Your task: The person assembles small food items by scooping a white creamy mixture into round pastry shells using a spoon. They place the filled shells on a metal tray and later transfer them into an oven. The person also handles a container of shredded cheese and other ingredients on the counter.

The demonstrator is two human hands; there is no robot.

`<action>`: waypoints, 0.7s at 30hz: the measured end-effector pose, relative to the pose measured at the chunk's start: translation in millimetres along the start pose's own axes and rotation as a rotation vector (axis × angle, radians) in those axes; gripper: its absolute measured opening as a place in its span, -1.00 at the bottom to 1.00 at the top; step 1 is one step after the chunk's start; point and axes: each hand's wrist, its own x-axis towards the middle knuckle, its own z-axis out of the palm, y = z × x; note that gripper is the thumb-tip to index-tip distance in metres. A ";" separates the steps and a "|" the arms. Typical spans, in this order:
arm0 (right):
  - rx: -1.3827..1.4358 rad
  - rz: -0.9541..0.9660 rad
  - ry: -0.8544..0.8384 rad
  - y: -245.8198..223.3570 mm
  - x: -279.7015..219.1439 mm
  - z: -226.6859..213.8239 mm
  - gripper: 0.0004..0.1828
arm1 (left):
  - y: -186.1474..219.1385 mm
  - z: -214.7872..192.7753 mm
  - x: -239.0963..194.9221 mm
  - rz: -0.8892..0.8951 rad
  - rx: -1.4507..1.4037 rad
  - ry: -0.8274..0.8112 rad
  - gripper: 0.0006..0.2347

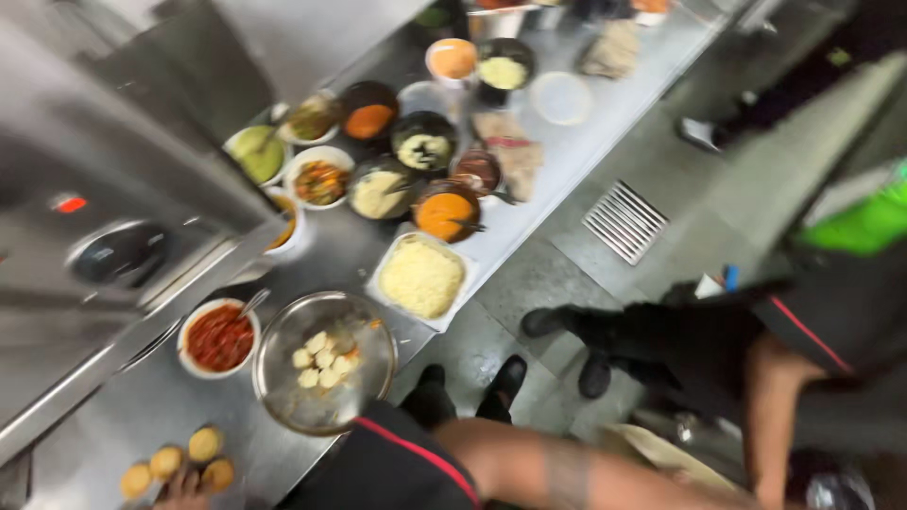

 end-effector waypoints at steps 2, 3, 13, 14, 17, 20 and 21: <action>-0.072 -0.034 -0.153 -1.0 0.0 37.4 -0.64 | -50.9 -54.9 -138.1 -0.361 0.252 -0.057 -0.73; -0.110 -0.054 -0.213 -5.0 1.8 42.8 -0.65 | -64.0 -89.1 -214.2 -0.589 0.460 -0.107 -0.73; -0.235 -0.603 -0.445 -145.6 94.0 148.1 -0.79 | 24.9 -141.8 -13.5 -0.488 -0.457 0.668 -0.73; -0.496 -0.813 -0.326 -166.6 99.5 172.2 -0.86 | 46.5 -145.0 27.5 -0.350 -0.507 0.677 -0.73; -0.429 -0.566 -0.575 -217.0 101.7 247.6 -0.79 | 88.8 -163.3 85.2 -0.306 -0.436 0.807 -0.71; -0.479 -0.680 -0.755 -250.0 94.1 303.2 -0.80 | 86.9 -170.9 46.1 -0.672 -0.496 1.061 -0.76; -0.516 -0.821 -0.791 -255.9 90.1 317.9 -0.79 | 86.1 -162.8 26.7 -0.892 -0.737 1.045 -0.70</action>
